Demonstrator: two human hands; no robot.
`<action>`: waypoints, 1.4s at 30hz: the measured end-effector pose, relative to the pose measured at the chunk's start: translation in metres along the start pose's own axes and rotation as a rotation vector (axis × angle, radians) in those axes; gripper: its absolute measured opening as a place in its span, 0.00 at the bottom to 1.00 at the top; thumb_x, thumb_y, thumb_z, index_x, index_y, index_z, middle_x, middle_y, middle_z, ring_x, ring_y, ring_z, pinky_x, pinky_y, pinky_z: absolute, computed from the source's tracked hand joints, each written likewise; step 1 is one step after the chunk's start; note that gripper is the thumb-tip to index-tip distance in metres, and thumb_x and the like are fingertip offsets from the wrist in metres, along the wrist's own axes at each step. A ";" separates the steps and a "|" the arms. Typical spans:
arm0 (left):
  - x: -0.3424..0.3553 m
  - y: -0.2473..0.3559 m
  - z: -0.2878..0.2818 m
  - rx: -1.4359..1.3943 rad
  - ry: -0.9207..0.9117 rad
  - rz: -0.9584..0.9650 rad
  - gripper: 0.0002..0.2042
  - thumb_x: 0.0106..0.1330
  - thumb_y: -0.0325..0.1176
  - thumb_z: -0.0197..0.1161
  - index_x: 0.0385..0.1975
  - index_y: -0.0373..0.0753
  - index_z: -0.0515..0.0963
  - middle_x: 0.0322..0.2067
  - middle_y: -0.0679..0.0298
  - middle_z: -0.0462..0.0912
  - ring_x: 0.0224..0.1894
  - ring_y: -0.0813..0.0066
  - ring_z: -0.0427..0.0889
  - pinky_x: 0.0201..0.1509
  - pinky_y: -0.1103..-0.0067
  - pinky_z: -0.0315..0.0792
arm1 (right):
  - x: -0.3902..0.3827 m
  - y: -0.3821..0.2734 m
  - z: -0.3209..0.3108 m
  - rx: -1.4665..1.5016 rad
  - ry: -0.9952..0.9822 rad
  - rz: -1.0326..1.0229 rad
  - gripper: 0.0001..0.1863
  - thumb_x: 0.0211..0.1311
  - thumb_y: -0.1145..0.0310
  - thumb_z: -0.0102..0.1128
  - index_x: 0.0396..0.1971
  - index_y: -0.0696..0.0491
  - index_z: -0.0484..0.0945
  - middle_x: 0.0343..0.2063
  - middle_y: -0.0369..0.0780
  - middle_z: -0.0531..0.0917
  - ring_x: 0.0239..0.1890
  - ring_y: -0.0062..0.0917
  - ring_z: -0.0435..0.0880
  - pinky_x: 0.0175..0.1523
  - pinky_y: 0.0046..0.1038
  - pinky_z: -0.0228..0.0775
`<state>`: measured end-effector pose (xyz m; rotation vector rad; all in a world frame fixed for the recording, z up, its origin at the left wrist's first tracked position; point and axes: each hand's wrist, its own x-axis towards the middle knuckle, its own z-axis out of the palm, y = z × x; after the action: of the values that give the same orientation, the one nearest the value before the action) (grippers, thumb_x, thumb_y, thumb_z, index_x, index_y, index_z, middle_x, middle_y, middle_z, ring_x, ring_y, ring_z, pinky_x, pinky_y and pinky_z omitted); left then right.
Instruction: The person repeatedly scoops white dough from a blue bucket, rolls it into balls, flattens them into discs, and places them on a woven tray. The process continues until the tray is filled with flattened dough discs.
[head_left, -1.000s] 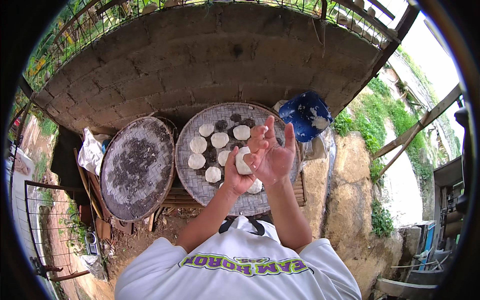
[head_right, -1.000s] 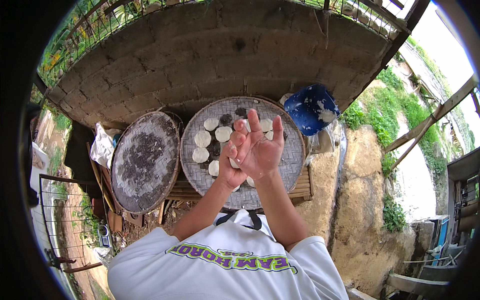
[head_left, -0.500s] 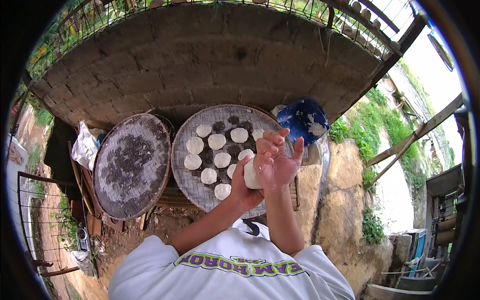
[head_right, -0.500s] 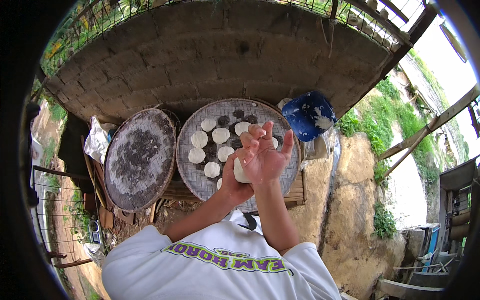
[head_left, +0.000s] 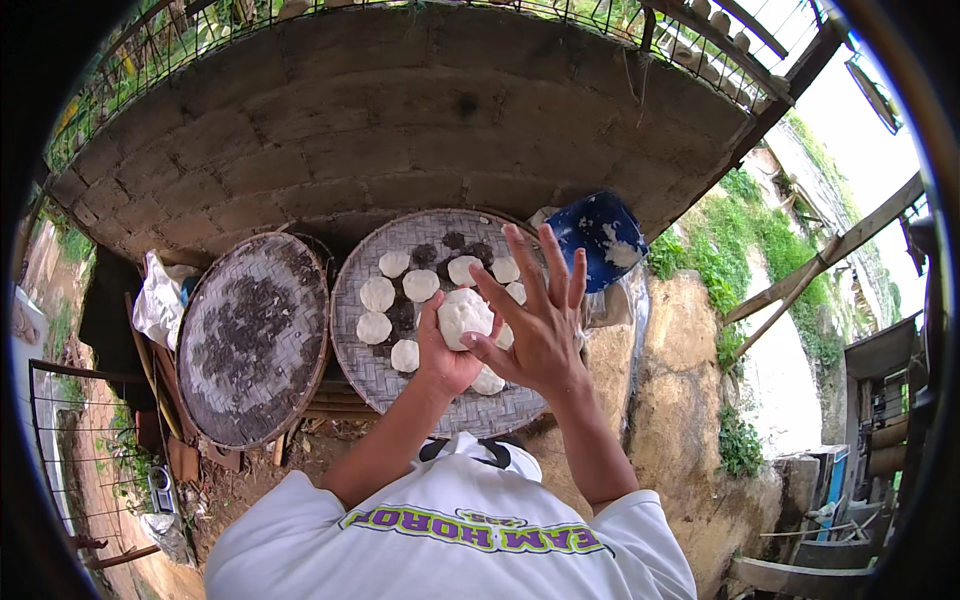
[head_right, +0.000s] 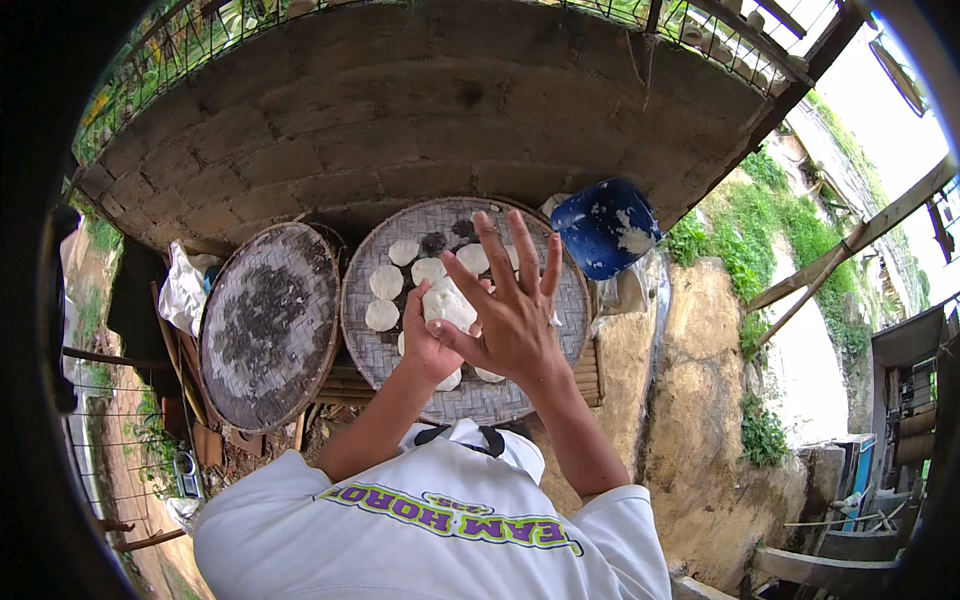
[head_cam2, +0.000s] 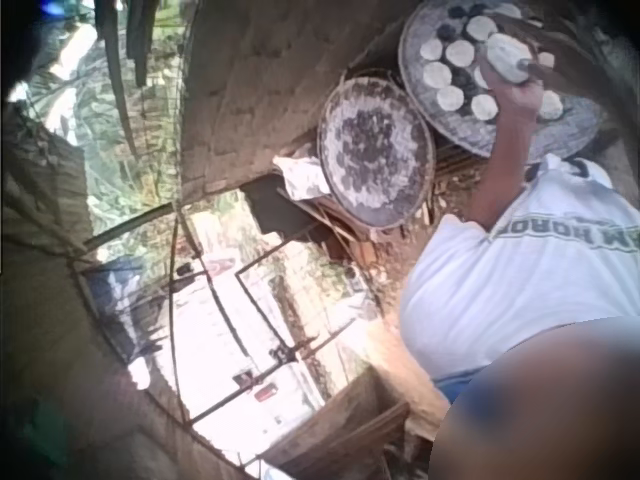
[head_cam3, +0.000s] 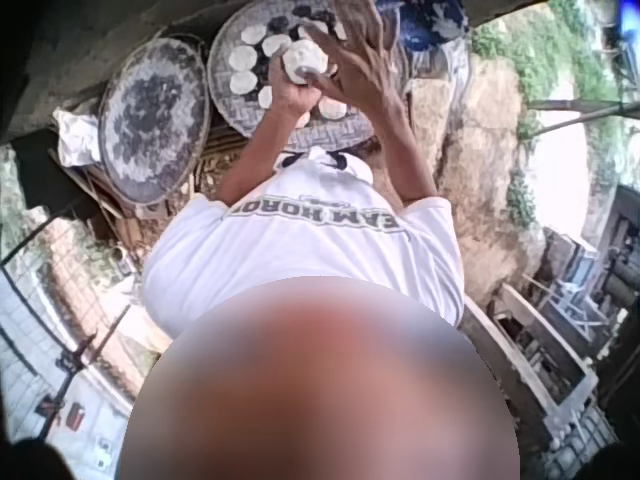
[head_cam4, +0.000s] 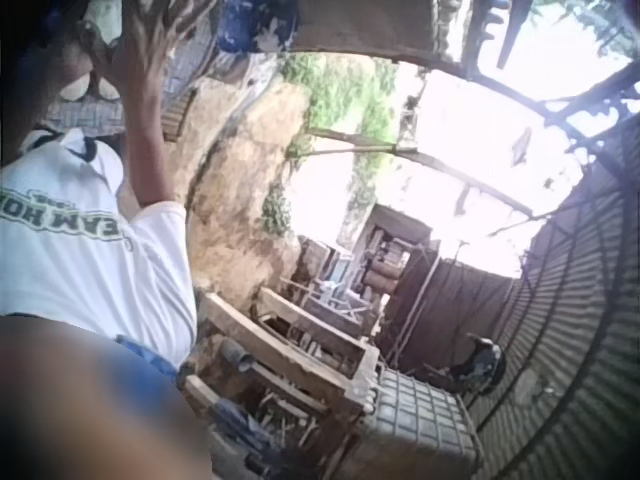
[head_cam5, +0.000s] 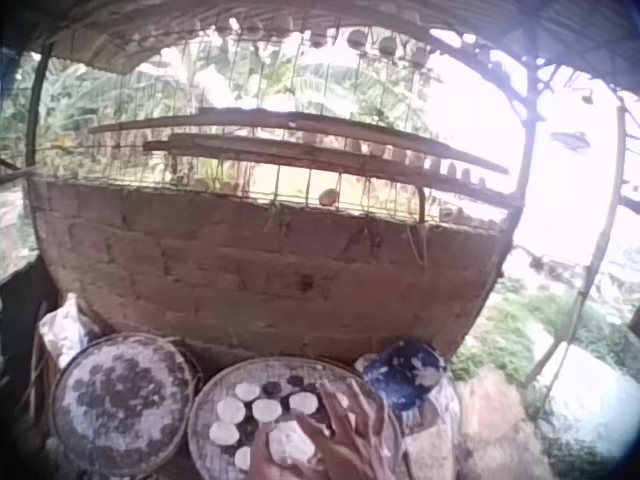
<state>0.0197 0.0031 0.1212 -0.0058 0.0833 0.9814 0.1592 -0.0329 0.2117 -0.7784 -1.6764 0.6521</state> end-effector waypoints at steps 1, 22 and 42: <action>0.002 0.007 -0.004 0.051 0.173 0.082 0.20 0.72 0.51 0.57 0.53 0.43 0.77 0.54 0.58 0.82 0.61 0.59 0.79 0.67 0.60 0.72 | -0.001 -0.003 0.002 -0.337 -0.084 -0.025 0.32 0.66 0.39 0.56 0.62 0.43 0.78 0.72 0.47 0.64 0.74 0.49 0.60 0.73 0.59 0.42; 0.006 -0.046 -0.006 -0.267 -0.460 0.008 0.21 0.74 0.54 0.55 0.53 0.43 0.80 0.50 0.59 0.83 0.61 0.59 0.79 0.68 0.59 0.73 | 0.012 -0.009 0.033 1.102 -0.355 0.194 0.23 0.71 0.52 0.52 0.41 0.59 0.83 0.38 0.42 0.83 0.44 0.35 0.81 0.51 0.38 0.72; -0.014 -0.030 0.013 -0.098 0.001 -0.286 0.27 0.74 0.61 0.47 0.54 0.46 0.77 0.51 0.65 0.83 0.52 0.69 0.84 0.56 0.70 0.79 | 0.004 0.017 -0.001 1.885 0.335 0.159 0.24 0.70 0.44 0.50 0.38 0.51 0.81 0.33 0.36 0.74 0.36 0.25 0.71 0.37 0.29 0.66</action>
<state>0.0373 -0.0246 0.1346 -0.1058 0.0335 0.6990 0.1626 -0.0193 0.2015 0.3862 -0.1871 1.6243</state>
